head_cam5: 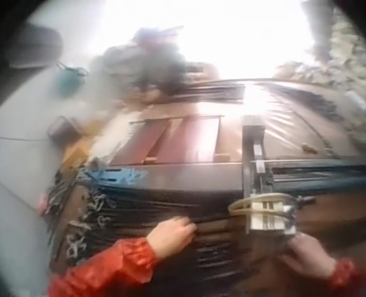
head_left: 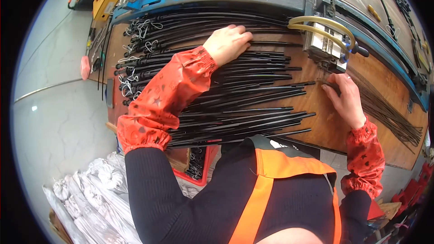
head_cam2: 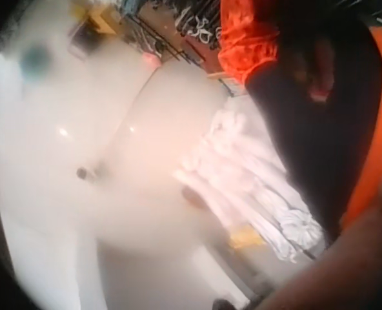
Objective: The person repeatedly inserts long metal springs into black rods, secures them using a machine fixture, and stacks the assembled rods on the table.
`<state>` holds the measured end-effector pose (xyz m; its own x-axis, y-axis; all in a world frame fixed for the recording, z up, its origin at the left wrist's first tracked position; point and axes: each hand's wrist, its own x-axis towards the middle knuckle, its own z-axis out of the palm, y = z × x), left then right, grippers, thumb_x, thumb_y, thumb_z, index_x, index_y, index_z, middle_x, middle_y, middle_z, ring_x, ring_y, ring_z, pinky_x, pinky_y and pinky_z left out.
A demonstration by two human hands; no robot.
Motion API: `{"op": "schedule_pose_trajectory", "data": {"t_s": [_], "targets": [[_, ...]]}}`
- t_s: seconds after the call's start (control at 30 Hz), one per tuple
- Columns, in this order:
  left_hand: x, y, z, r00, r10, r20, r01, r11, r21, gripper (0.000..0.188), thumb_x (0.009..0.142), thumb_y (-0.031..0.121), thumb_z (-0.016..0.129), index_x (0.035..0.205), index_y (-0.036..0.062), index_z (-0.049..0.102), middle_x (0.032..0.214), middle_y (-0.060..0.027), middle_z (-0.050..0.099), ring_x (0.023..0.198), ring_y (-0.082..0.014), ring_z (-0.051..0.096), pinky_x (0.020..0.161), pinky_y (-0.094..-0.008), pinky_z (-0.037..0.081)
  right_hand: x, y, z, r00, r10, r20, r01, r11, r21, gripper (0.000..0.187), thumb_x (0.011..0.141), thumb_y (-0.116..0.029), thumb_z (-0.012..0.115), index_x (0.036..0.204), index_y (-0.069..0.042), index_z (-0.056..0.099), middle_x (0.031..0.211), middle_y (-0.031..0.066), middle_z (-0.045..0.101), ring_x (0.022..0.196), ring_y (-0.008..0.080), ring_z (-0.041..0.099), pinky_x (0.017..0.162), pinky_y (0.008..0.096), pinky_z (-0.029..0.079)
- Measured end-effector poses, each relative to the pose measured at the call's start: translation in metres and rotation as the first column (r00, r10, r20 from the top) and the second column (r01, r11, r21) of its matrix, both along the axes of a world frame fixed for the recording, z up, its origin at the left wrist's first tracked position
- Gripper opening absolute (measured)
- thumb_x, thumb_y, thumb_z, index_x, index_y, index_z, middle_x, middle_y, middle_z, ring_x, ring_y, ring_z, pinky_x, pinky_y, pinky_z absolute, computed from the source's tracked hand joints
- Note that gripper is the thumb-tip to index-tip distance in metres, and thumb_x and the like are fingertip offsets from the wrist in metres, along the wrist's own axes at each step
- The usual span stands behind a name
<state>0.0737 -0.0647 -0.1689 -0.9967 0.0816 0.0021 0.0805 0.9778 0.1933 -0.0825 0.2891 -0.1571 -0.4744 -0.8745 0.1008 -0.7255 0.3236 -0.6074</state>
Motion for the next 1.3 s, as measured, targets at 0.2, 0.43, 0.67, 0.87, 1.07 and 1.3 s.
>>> {"op": "schedule_pose_trajectory", "data": {"t_s": [0.2, 0.43, 0.67, 0.87, 1.07, 1.3], "targets": [[0.015, 0.011, 0.005, 0.989, -0.02, -0.144, 0.043, 0.986, 0.159, 0.026, 0.095, 0.022, 0.066, 0.12, 0.0125, 0.067, 0.088, -0.0118, 0.056, 0.078, -0.0314, 0.062, 0.067, -0.0421, 0.054, 0.012, -0.018, 0.003, 0.999, 0.03, -0.032, -0.03, 0.999, -0.019, 0.015, 0.086, -0.009, 0.074, 0.096, -0.001, 0.066, 0.087, 0.0151, 0.063, 0.083, 0.0341, 0.061, 0.073, 0.0409, 0.049], [0.02, 0.03, 0.011, 0.977, -0.063, -0.203, 0.095, 0.983, 0.155, 0.026, 0.094, 0.026, 0.069, 0.119, 0.0184, 0.065, 0.082, -0.0091, 0.052, 0.069, -0.0281, 0.063, 0.055, -0.0398, 0.053, 0.013, -0.014, 0.0, 0.983, -0.119, 0.138, 0.132, 0.988, -0.082, 0.018, 0.093, -0.006, 0.068, 0.108, 0.001, 0.072, 0.085, 0.0115, 0.068, 0.078, 0.0215, 0.062, 0.074, 0.0328, 0.049], [0.019, 0.041, 0.013, 0.956, -0.082, -0.282, 0.126, 0.982, 0.142, 0.019, 0.092, 0.027, 0.067, 0.109, 0.0166, 0.064, 0.087, -0.0072, 0.056, 0.08, -0.0258, 0.065, 0.063, -0.039, 0.056, 0.013, -0.01, -0.016, 0.896, -0.218, 0.386, 0.258, 0.965, -0.053, 0.015, 0.091, -0.004, 0.069, 0.103, 0.005, 0.069, 0.078, 0.0113, 0.063, 0.071, 0.0155, 0.056, 0.07, 0.03, 0.048], [0.019, 0.046, 0.012, 0.941, -0.128, -0.312, 0.208, 0.949, 0.237, 0.021, 0.089, 0.013, 0.068, 0.109, 0.0066, 0.066, 0.086, -0.0076, 0.06, 0.081, -0.0259, 0.066, 0.064, -0.0373, 0.056, 0.022, -0.002, -0.015, 0.871, -0.257, 0.418, 0.369, 0.905, -0.213, 0.016, 0.094, -0.001, 0.064, 0.107, 0.005, 0.068, 0.083, 0.0109, 0.062, 0.078, 0.0123, 0.056, 0.072, 0.0285, 0.048], [0.017, 0.062, 0.023, 0.951, -0.139, -0.275, 0.213, 0.941, 0.261, 0.024, 0.089, 0.02, 0.069, 0.111, 0.0095, 0.066, 0.079, -0.0064, 0.061, 0.072, -0.0273, 0.067, 0.059, -0.0379, 0.055, 0.028, 0.002, 0.008, 0.976, -0.218, -0.026, 0.198, 0.922, -0.334, 0.014, 0.091, 0.002, 0.065, 0.104, 0.004, 0.069, 0.078, 0.0124, 0.056, 0.072, 0.0229, 0.056, 0.067, 0.0339, 0.047], [0.012, 0.089, 0.042, 0.982, -0.178, -0.058, 0.187, 0.949, 0.254, 0.026, 0.093, 0.031, 0.066, 0.115, 0.0181, 0.067, 0.076, -0.0056, 0.066, 0.066, -0.0283, 0.068, 0.053, -0.0406, 0.053, 0.007, 0.038, 0.017, 0.865, 0.125, -0.485, -0.257, 0.942, -0.215, 0.024, 0.089, -0.016, 0.073, 0.103, 0.003, 0.068, 0.076, 0.0102, 0.055, 0.069, 0.0279, 0.055, 0.061, 0.0383, 0.044]]}}
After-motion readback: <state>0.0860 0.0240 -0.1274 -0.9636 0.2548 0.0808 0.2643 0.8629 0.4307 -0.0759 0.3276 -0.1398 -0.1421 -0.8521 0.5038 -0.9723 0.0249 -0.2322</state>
